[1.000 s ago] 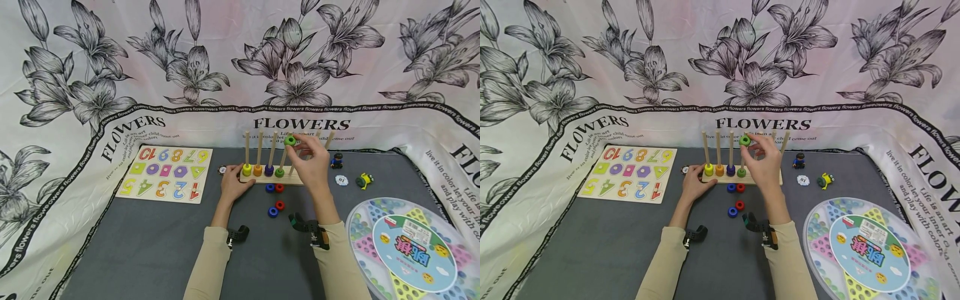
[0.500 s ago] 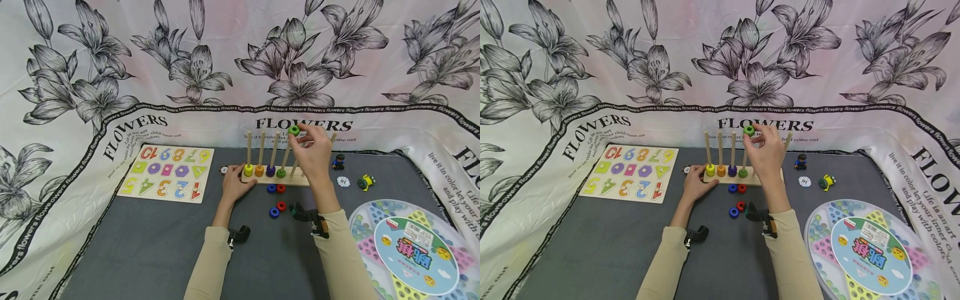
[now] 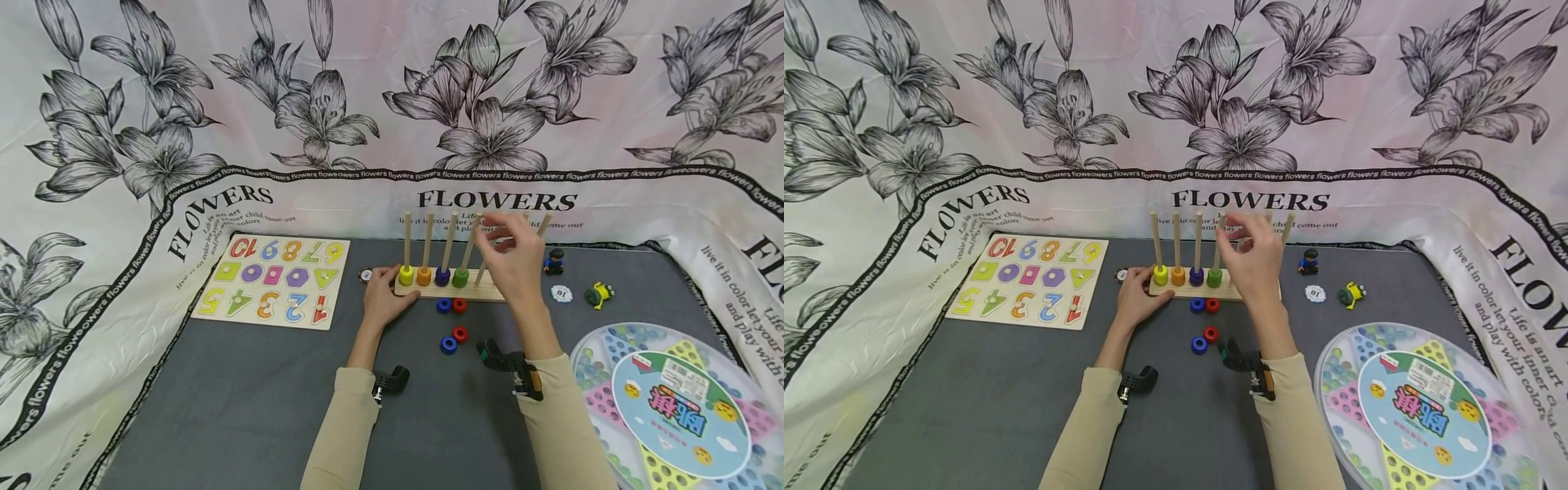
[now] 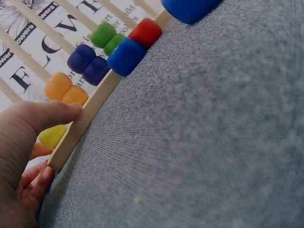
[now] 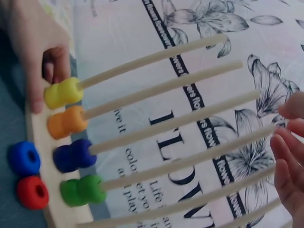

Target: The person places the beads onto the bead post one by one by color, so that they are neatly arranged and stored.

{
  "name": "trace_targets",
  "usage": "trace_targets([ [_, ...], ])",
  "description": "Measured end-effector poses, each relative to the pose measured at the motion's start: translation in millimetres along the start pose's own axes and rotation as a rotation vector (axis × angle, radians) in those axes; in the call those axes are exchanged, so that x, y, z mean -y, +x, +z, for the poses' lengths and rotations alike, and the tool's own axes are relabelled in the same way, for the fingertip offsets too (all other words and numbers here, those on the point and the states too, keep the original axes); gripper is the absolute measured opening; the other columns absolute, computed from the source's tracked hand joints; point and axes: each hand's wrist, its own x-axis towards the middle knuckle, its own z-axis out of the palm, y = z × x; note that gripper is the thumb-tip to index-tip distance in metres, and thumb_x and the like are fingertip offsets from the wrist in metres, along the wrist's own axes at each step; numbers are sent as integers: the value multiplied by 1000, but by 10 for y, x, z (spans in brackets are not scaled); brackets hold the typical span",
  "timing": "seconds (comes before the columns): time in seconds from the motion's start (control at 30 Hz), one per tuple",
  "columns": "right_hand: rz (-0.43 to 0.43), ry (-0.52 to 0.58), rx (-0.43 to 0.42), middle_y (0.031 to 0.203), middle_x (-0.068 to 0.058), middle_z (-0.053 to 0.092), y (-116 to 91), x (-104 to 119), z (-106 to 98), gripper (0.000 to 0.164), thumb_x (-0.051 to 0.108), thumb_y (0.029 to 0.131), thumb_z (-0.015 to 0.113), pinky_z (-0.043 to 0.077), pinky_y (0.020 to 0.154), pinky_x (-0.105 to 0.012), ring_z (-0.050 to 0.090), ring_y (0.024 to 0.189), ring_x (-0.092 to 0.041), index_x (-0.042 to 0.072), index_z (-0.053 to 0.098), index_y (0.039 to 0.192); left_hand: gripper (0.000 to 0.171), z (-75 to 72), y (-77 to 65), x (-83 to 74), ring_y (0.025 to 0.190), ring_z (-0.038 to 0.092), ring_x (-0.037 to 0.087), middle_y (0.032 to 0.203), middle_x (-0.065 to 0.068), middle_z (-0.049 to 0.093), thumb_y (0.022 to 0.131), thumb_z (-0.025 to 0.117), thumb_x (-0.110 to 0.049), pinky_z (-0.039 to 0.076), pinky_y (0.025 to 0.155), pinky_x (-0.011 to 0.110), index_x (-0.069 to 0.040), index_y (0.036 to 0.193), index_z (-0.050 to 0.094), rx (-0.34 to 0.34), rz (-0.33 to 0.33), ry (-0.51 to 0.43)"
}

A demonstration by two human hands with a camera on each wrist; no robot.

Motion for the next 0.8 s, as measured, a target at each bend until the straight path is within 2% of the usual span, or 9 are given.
trace_targets([
  [0.1, 58, 28, 82, 96, -15, 70, -105, -45, -54, 21, 0, 85, 73, 46, 64, -13, 60, 76, 1, -3, 73, 106, 73, -2, 5, -10, 104, 56, 28, 120, 16, 53, 78, 82, -34, 50, 87, 41, -4, 139, 57, 1, 2, -7],
  [0.2, 120, 34, 183, 96, -15, 71, -237, -130, -107, 19, 0, 86, 72, 46, 65, -13, 58, 77, 3, -3, 73, 105, 72, 1, 6, -14, 104, 56, 28, 120, 16, 53, 78, 82, -34, 50, 86, 40, -3, 139, 57, -2, 11, -6],
  [0.33, 205, 8, 353, 100, -14, 71, -453, -286, -166, 21, 4, 87, 73, 50, 69, -19, 62, 82, -7, -2, 72, 107, 71, 10, 6, -9, 105, 56, 28, 120, 16, 53, 78, 82, -35, 50, 85, 39, -3, 137, 58, -8, 24, 2],
  [0.53, 298, 48, 600, 110, -18, 69, -785, -531, -202, 28, 3, 88, 73, 55, 81, -42, 67, 95, -31, -3, 69, 114, 71, 11, 7, -4, 106, 56, 28, 120, 16, 53, 78, 82, -35, 52, 84, 37, -4, 137, 58, -11, 22, 14],
  [0.67, 323, 45, 687, 111, -18, 68, -952, -624, -204, 32, 3, 85, 75, 55, 78, -39, 66, 96, -31, -3, 69, 116, 71, 16, 6, 8, 106, 56, 28, 120, 16, 53, 78, 82, -35, 52, 84, 37, -3, 137, 58, -14, 25, 20],
  [0.8, 310, 12, 719, 110, -16, 69, -1073, -668, -202, 34, 2, 83, 76, 55, 79, -40, 65, 98, -30, -1, 69, 116, 71, 34, 0, 39, 106, 56, 30, 119, 18, 53, 79, 81, -37, 51, 85, 39, -2, 136, 59, -24, 45, -8],
])
